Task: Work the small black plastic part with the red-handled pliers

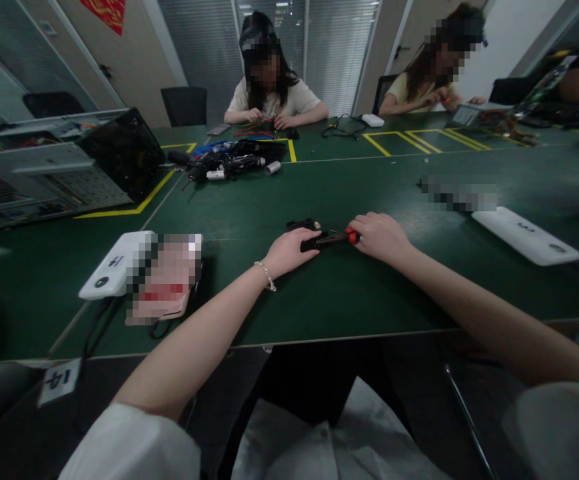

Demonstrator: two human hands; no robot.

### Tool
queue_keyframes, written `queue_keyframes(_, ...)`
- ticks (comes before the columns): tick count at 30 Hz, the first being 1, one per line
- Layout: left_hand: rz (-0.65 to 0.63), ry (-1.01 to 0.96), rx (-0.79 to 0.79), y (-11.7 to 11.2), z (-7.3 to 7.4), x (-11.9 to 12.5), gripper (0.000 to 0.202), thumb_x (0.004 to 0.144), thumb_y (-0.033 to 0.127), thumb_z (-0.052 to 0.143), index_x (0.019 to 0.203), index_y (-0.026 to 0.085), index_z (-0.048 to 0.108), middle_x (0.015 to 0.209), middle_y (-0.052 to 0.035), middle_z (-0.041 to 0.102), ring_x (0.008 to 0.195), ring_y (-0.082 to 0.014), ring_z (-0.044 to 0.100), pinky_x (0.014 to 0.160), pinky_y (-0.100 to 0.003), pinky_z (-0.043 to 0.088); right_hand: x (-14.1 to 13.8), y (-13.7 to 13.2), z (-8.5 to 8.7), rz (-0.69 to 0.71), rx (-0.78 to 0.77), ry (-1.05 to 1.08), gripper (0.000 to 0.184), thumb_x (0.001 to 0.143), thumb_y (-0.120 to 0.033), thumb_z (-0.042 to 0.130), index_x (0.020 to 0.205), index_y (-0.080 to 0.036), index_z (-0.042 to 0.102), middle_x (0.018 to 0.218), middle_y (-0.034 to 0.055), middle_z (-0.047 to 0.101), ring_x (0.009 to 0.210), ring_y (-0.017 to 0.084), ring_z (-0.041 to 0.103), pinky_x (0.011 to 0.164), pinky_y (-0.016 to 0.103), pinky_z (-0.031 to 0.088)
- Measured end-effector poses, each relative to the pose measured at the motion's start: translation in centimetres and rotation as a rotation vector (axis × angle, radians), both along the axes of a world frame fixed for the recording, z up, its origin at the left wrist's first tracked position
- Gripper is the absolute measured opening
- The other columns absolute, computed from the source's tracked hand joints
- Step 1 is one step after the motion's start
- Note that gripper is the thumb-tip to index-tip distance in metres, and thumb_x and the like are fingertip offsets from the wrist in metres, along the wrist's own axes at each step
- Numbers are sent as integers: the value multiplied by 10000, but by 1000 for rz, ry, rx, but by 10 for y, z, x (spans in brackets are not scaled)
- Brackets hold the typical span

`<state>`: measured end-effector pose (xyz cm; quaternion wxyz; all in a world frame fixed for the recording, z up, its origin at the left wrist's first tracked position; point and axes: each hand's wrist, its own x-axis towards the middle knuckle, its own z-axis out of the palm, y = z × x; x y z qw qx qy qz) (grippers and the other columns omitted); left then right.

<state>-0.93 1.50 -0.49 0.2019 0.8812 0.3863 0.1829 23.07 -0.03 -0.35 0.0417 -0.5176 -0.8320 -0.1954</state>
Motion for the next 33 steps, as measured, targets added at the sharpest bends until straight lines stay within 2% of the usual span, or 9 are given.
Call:
queue_keyframes(8,17,13,-8,-2,4,1,427,825,251,612,1247,209,557,1262,-46,594,1124,-204,572,980,-355,440,-1,0,1,1,-24,5,192,770,-209,479,875,-147,627,873,97,644,758,203,527,638,307,346)
queue_keyframes(21,4,-14,-15,-2,4,0,441,819,258,619,1243,152,558,1269,-74,591,1152,-203,552,1005,-361,420,-3,-2,3,-9,-18,11,194,772,-190,483,884,-130,629,879,96,639,776,211,535,660,311,361)
queue_keyframes(33,7,4,-21,-2,5,0,432,822,245,619,1246,201,554,1253,-53,597,1121,-204,569,970,-358,444,-2,0,1,-6,-29,8,188,772,-207,474,865,-146,626,855,89,641,740,197,528,632,303,335)
